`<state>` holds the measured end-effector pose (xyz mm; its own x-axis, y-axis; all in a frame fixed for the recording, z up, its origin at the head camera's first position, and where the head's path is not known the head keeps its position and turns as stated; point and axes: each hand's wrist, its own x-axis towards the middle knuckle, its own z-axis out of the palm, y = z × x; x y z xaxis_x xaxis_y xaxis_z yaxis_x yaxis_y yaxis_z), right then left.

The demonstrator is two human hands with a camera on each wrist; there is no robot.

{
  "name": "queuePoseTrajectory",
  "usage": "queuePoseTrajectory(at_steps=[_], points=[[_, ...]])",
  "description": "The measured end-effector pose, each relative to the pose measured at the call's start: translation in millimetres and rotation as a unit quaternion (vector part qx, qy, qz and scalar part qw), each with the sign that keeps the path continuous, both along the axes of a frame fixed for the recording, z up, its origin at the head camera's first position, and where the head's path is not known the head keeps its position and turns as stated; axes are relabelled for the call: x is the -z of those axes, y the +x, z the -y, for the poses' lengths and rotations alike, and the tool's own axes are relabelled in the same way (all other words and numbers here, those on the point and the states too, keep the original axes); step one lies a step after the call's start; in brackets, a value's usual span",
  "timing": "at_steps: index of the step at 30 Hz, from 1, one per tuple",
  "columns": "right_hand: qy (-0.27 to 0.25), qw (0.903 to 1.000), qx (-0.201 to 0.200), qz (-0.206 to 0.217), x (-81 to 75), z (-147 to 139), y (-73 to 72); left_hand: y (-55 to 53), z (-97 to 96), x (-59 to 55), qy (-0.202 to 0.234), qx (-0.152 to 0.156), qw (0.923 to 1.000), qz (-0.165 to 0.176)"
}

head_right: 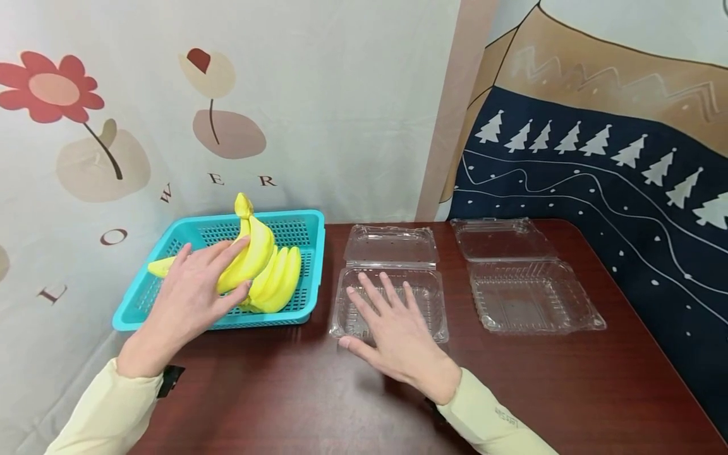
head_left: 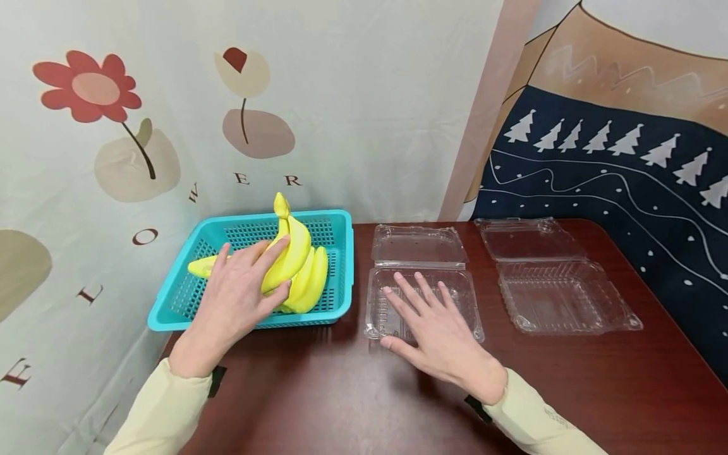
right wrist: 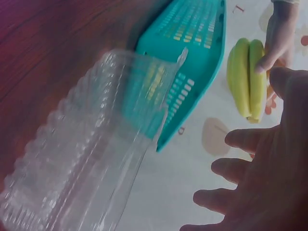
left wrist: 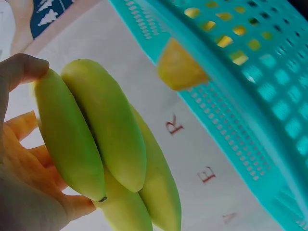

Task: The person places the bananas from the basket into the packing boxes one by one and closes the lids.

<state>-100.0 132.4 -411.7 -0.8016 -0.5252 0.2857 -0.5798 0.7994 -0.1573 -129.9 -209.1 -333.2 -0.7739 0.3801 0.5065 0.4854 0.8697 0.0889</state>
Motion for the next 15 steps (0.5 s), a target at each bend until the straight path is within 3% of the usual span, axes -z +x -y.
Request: queuePoseTrajectory(at_steps=[7,15], points=[[0.007,0.9997,0.021,-0.008,5.7,-30.1,3.7,2.6,-22.2,-6.6,-0.003,0.032,0.9994,-0.016],[-0.001,0.9987,0.05,-0.009,14.2,-54.5,7.4,4.5,-45.8,-5.6,-0.005,0.068,0.9975,-0.016]])
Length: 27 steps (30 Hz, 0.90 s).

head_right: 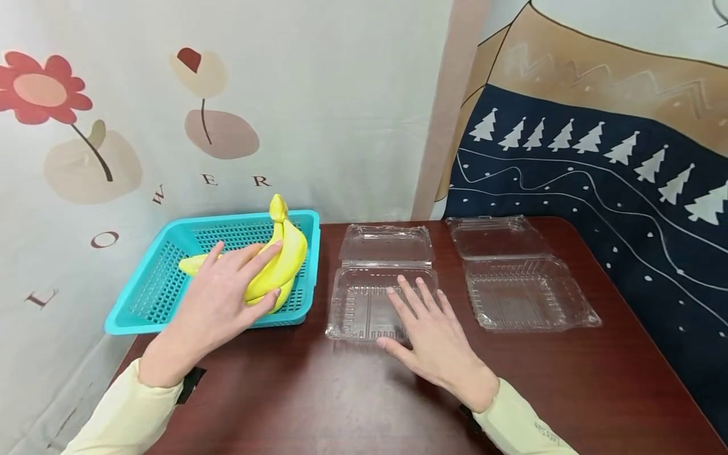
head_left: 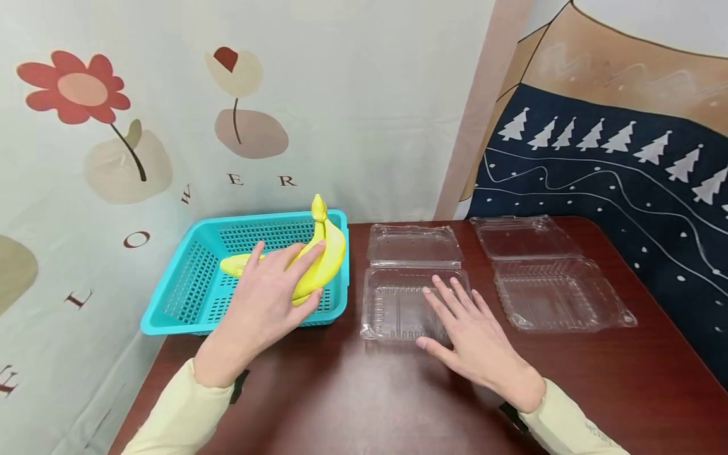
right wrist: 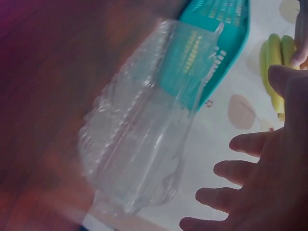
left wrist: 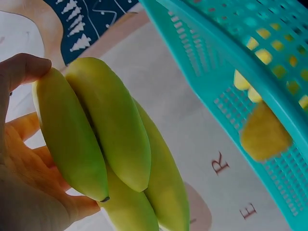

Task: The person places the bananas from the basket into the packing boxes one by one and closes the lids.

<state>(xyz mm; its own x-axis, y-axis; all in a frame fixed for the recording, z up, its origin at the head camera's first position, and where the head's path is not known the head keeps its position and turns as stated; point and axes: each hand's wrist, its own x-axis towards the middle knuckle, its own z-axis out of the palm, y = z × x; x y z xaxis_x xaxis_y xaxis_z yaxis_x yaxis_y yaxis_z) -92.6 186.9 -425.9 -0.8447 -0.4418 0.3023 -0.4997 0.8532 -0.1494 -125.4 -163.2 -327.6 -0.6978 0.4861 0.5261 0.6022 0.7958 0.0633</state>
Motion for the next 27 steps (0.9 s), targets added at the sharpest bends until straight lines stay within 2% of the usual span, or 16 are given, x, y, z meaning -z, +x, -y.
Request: queuePoseTrajectory(at_steps=[13,21,27], points=[[-0.013,0.9986,0.039,0.032,8.7,-31.5,-1.6,-4.0,-47.7,3.6,-0.021,0.051,0.9985,0.003],[-0.029,0.9957,0.049,0.073,10.2,-43.3,-1.2,-6.1,-75.5,7.3,-0.04,0.086,0.9955,-0.007],[-0.043,0.9934,0.049,0.094,11.8,-50.5,-0.7,-4.7,-95.4,10.0,-0.077,0.101,0.9918,0.01]])
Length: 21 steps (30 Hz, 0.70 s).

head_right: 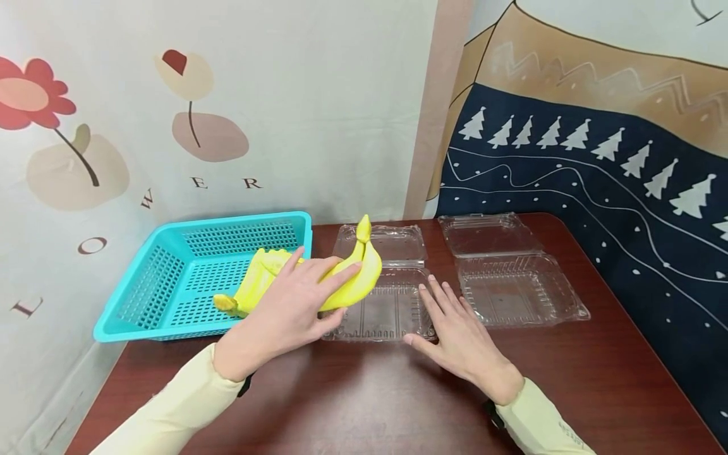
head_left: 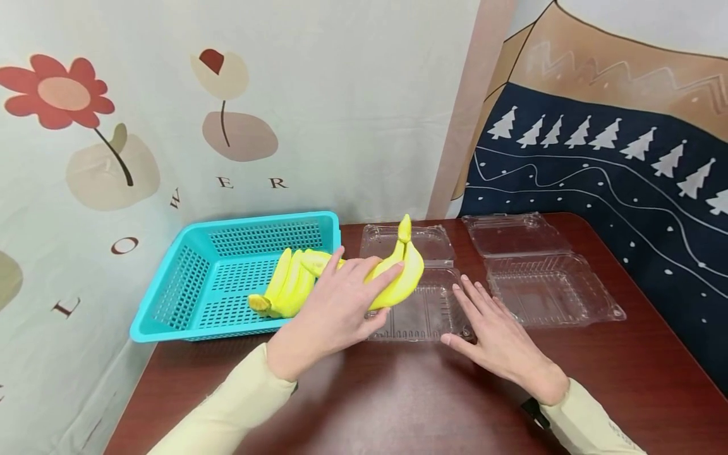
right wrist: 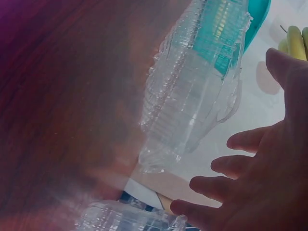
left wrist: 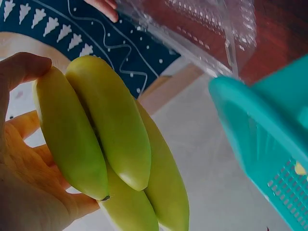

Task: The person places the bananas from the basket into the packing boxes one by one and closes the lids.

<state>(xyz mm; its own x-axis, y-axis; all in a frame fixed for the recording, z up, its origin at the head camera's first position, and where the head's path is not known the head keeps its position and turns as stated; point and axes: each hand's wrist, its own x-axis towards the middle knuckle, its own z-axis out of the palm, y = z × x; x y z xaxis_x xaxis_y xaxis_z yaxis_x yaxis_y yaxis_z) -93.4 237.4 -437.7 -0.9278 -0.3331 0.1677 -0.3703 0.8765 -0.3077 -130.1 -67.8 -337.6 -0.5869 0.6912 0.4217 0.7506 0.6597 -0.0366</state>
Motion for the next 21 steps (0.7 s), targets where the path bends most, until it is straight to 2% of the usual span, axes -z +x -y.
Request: queuePoseTrajectory(at_steps=[11,18,21], points=[[-0.003,1.0,-0.005,0.007,3.4,-3.6,0.0,2.9,-31.1,14.5,-0.054,0.028,0.998,0.016],[-0.005,0.9999,-0.003,0.013,4.2,-4.5,-1.4,1.4,-44.8,33.4,-0.069,0.031,0.9967,0.029],[-0.003,0.9998,-0.004,0.021,4.2,-5.1,-1.7,0.0,-48.3,42.8,-0.062,0.034,0.9973,0.021]])
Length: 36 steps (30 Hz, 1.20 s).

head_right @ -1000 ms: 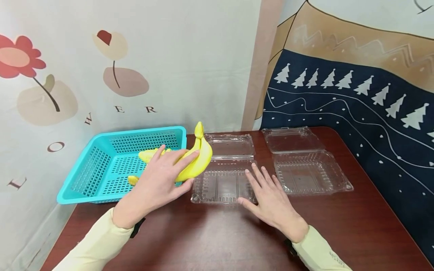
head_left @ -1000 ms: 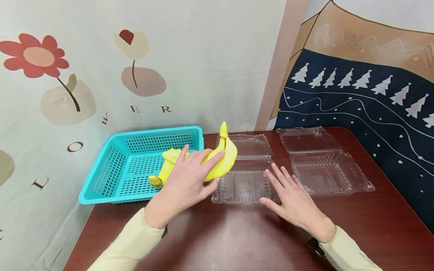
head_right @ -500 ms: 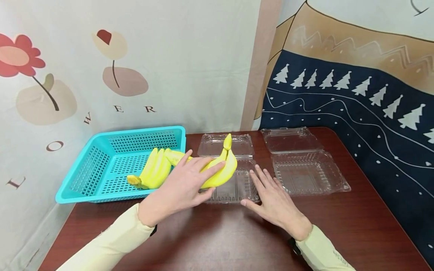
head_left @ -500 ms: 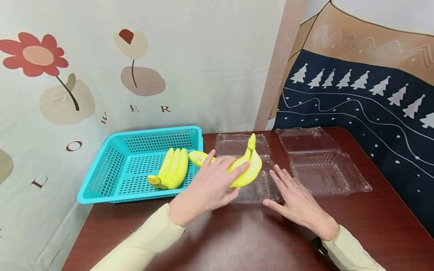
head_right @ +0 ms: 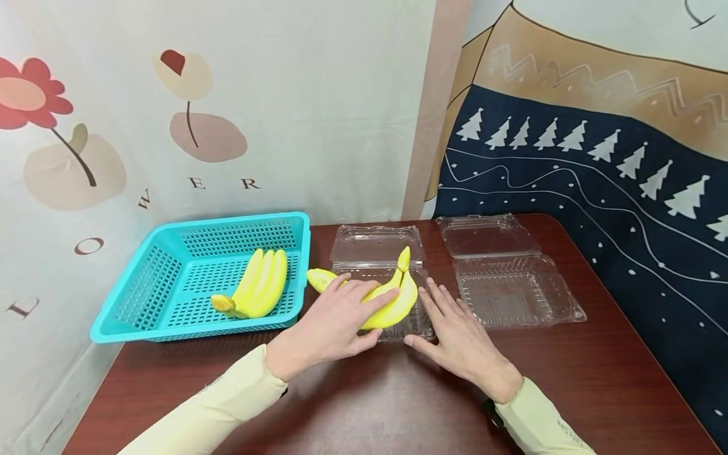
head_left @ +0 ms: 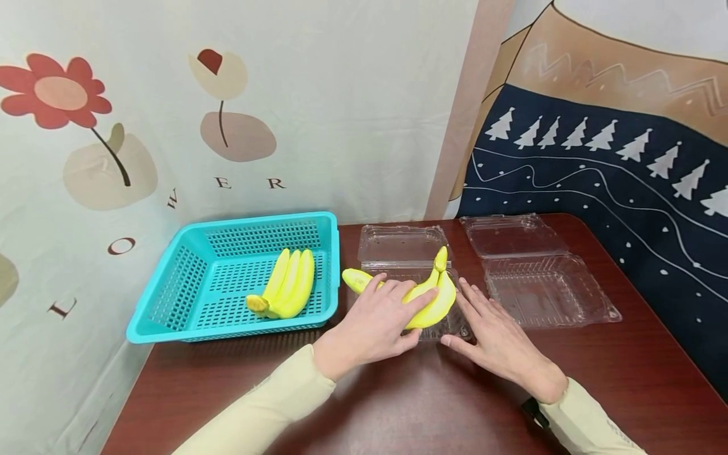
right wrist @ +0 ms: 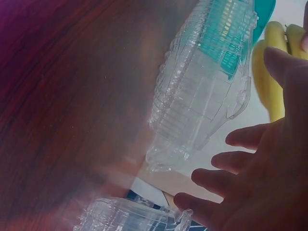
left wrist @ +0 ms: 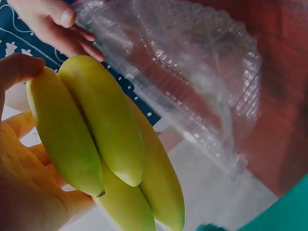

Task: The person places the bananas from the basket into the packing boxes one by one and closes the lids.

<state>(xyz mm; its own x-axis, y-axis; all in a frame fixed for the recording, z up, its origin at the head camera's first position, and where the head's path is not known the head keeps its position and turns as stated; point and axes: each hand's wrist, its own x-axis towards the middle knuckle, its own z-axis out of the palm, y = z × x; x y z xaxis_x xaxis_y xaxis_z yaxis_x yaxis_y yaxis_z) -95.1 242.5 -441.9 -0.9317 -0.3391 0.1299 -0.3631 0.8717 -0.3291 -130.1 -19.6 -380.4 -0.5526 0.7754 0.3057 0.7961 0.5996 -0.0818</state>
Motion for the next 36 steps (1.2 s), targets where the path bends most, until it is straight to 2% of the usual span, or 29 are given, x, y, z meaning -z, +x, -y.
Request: queuePoseTrajectory(at_steps=[5,10,26,36], points=[[0.002,1.0,-0.002,0.006,-0.1,-0.5,-0.5,-3.3,-3.7,12.2,0.013,0.004,0.9997,-0.02],[0.006,1.0,-0.004,0.004,-0.4,0.1,0.1,-6.6,-6.9,19.2,0.009,0.002,0.9999,-0.008],[0.028,0.9996,-0.002,0.005,1.0,0.0,1.1,-14.2,-13.6,29.8,-0.024,-0.02,0.9982,0.052],[0.035,0.9994,-0.001,-0.002,1.5,0.9,1.4,-18.9,-18.9,32.2,-0.028,-0.018,0.9982,0.05]])
